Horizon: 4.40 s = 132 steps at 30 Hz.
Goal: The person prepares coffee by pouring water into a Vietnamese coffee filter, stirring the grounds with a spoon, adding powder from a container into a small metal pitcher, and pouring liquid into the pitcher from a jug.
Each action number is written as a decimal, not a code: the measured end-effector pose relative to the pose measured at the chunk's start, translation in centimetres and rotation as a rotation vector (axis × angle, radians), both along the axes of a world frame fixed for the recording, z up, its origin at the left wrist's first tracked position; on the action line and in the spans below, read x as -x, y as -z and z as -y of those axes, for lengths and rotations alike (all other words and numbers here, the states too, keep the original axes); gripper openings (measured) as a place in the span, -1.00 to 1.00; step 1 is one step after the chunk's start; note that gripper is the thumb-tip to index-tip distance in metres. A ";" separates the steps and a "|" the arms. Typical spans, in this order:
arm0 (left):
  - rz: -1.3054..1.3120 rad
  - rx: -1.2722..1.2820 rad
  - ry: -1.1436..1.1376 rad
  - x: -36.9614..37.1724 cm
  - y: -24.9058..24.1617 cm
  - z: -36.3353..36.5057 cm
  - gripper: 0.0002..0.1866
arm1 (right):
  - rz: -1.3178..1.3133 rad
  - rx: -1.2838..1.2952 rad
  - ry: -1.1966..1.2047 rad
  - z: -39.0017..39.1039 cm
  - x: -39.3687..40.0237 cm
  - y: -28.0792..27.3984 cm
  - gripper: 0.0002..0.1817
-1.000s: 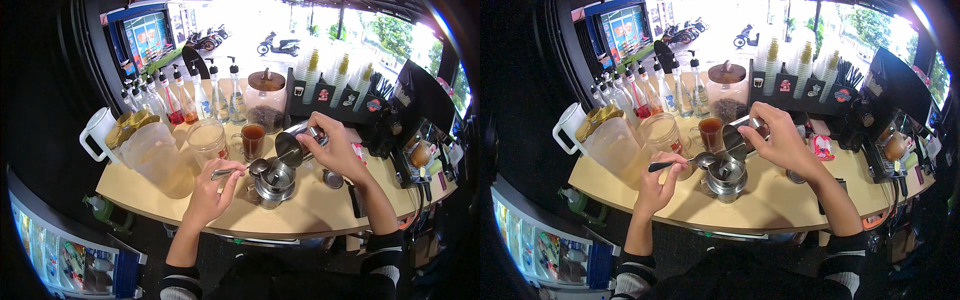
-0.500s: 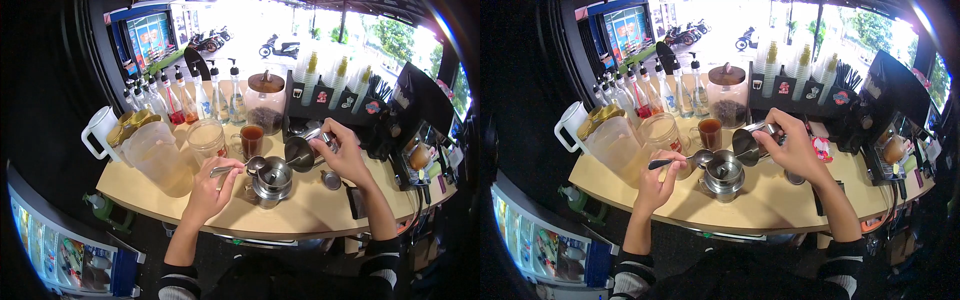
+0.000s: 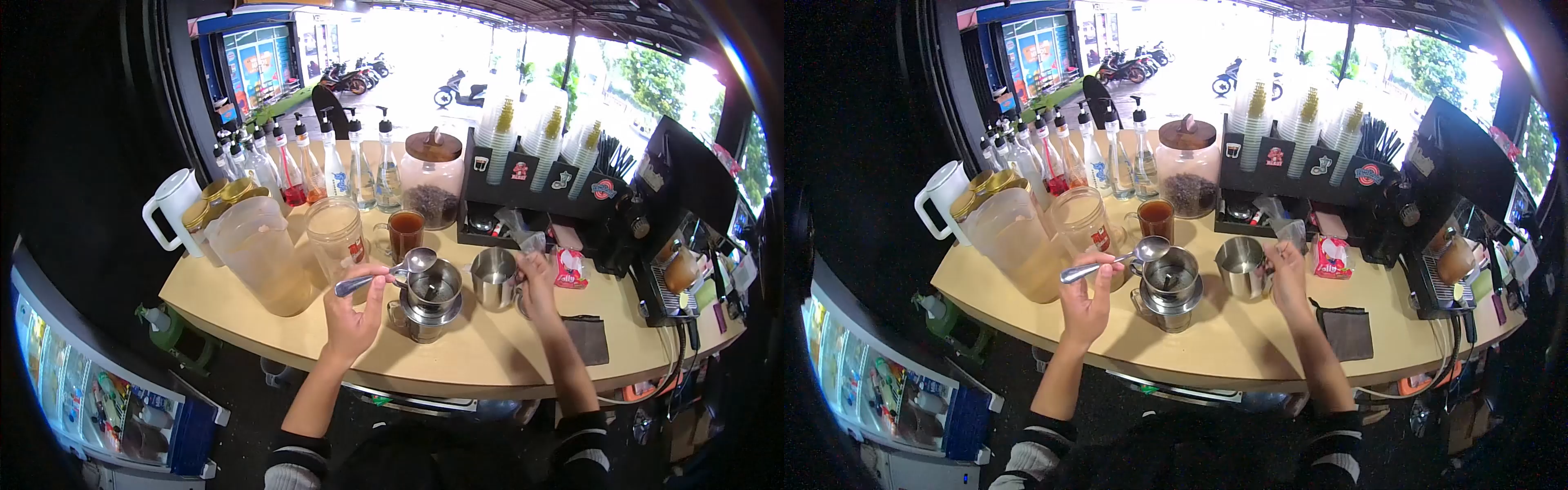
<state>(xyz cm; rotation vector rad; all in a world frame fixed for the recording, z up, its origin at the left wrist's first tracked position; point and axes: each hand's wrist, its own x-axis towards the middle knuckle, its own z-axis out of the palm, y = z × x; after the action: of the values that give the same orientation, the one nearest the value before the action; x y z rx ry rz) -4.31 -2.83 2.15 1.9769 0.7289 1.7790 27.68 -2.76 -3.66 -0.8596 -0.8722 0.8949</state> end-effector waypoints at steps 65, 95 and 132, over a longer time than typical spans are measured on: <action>-0.703 -0.156 0.495 -14.2 5.2 4.4 -0.63 | 0.910 -0.055 0.405 9.5 -5.4 6.6 -0.81; -0.138 0.320 0.060 7.6 11.7 -11.6 0.12 | 1.565 -0.469 -0.265 -4.5 21.6 -12.6 -0.83; -0.212 0.285 -0.009 8.0 10.6 -10.7 0.07 | 1.998 -0.140 -0.773 -10.7 23.6 -9.1 -0.76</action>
<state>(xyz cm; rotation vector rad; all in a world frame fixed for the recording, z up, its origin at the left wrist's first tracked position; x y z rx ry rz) -12.28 7.89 -8.47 1.9834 0.9994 1.3922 4.12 7.99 5.48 -1.1657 -3.0840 0.2714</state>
